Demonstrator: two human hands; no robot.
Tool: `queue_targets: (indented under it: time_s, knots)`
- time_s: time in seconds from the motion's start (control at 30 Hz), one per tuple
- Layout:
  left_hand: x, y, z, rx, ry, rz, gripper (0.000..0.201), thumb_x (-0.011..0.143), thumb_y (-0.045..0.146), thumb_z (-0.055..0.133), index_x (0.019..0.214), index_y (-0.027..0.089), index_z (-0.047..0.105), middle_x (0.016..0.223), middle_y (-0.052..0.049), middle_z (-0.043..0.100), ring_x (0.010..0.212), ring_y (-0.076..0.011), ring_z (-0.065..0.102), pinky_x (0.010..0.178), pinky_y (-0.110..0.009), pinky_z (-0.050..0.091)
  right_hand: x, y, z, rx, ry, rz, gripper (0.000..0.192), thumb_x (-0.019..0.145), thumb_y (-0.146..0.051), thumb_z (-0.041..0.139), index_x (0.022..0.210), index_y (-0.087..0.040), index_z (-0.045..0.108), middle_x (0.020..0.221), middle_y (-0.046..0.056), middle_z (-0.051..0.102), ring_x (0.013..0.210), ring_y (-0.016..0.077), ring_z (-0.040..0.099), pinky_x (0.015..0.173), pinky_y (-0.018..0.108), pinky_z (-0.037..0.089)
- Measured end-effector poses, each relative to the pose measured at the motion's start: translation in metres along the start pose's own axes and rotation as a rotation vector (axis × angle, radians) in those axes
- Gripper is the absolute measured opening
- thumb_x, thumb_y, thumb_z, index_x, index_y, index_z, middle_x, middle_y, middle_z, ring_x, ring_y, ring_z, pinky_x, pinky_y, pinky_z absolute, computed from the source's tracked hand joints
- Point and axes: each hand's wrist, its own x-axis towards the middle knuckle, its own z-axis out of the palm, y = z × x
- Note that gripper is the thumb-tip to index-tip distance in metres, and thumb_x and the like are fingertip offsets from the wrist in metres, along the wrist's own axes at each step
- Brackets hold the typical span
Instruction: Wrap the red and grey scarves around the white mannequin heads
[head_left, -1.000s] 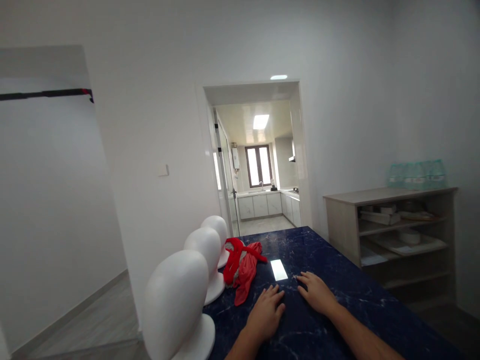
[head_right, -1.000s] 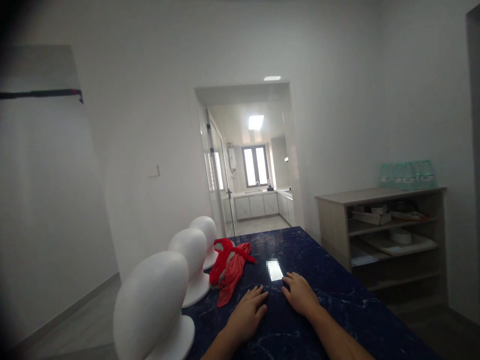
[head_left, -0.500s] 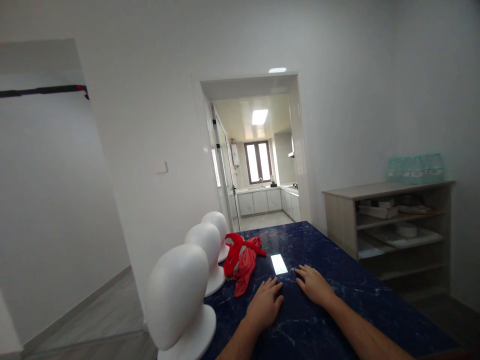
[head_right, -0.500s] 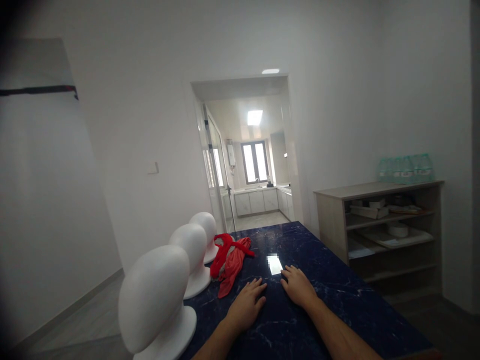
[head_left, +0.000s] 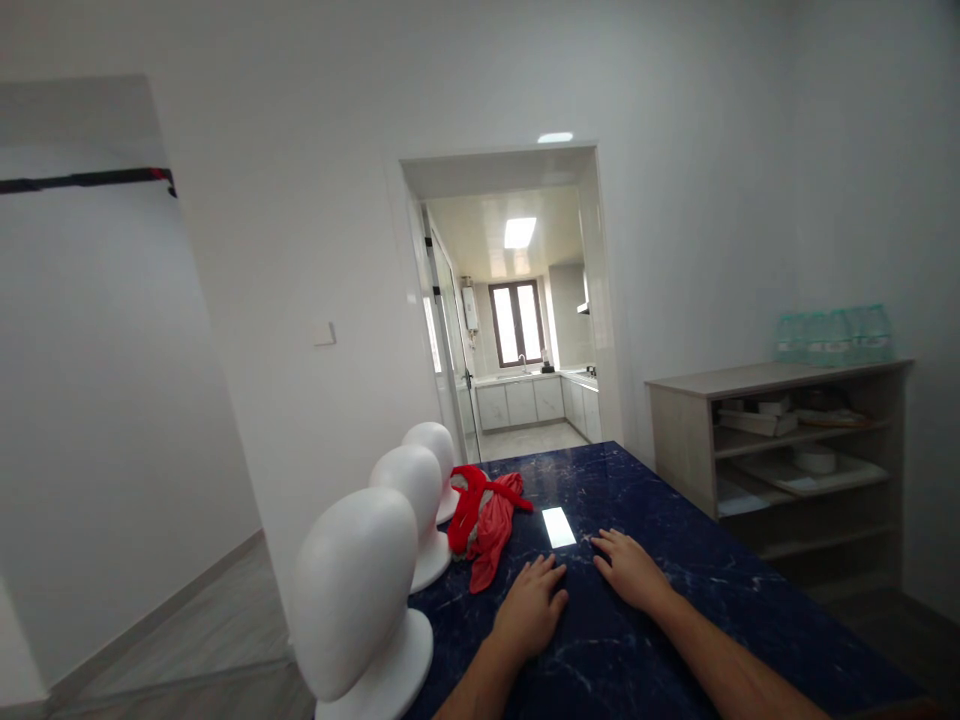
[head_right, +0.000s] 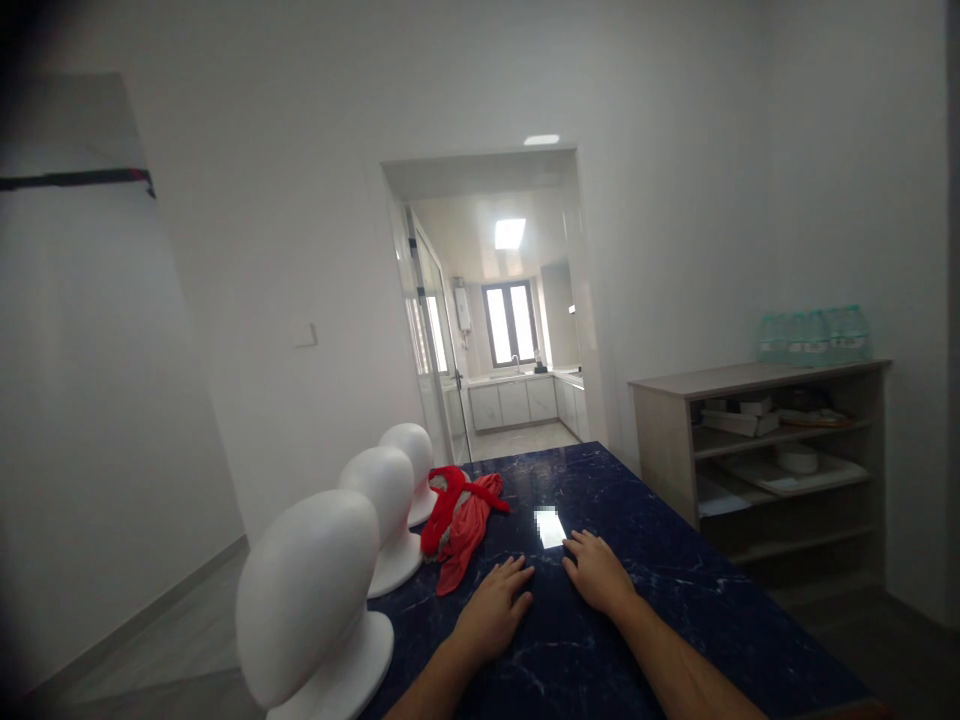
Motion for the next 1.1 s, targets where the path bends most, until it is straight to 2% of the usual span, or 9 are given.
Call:
queue_targets:
  time_s: [0.93,1.03,1.1]
  knots:
    - [-0.002,0.001,-0.001,-0.01,0.006,-0.005,0.054,0.104,0.043,0.042,0.154,0.029,0.057,0.169,-0.002,0.044,0.16,-0.0244,0.035,0.134,-0.044,0.021,-0.003,-0.003,-0.002,0.004,0.026,-0.01,0.049,0.101,-0.04,0.049,0.143,-0.021,0.068,0.157,0.011,0.059,0.15,0.0315,0.048,0.125,0.046,0.033]
    - [-0.005,0.009,-0.01,-0.023,0.049,0.009,0.048,0.104,0.042,0.044,0.144,0.028,0.066,0.163,-0.004,0.054,0.155,-0.0256,0.041,0.132,-0.044,0.023,-0.004,-0.006,-0.007,0.021,0.085,-0.016,0.036,0.101,-0.036,0.052,0.128,-0.022,0.072,0.139,0.011,0.071,0.131,0.0289,0.061,0.111,0.04,0.043]
    - [-0.01,0.021,-0.022,0.001,0.099,0.039,0.037,0.103,0.044,0.05,0.125,0.027,0.074,0.145,-0.006,0.069,0.142,-0.0271,0.054,0.126,-0.043,0.032,-0.005,-0.009,-0.013,-0.002,0.157,0.011,0.025,0.102,-0.034,0.051,0.109,-0.022,0.071,0.116,0.01,0.075,0.11,0.0257,0.067,0.095,0.034,0.046]
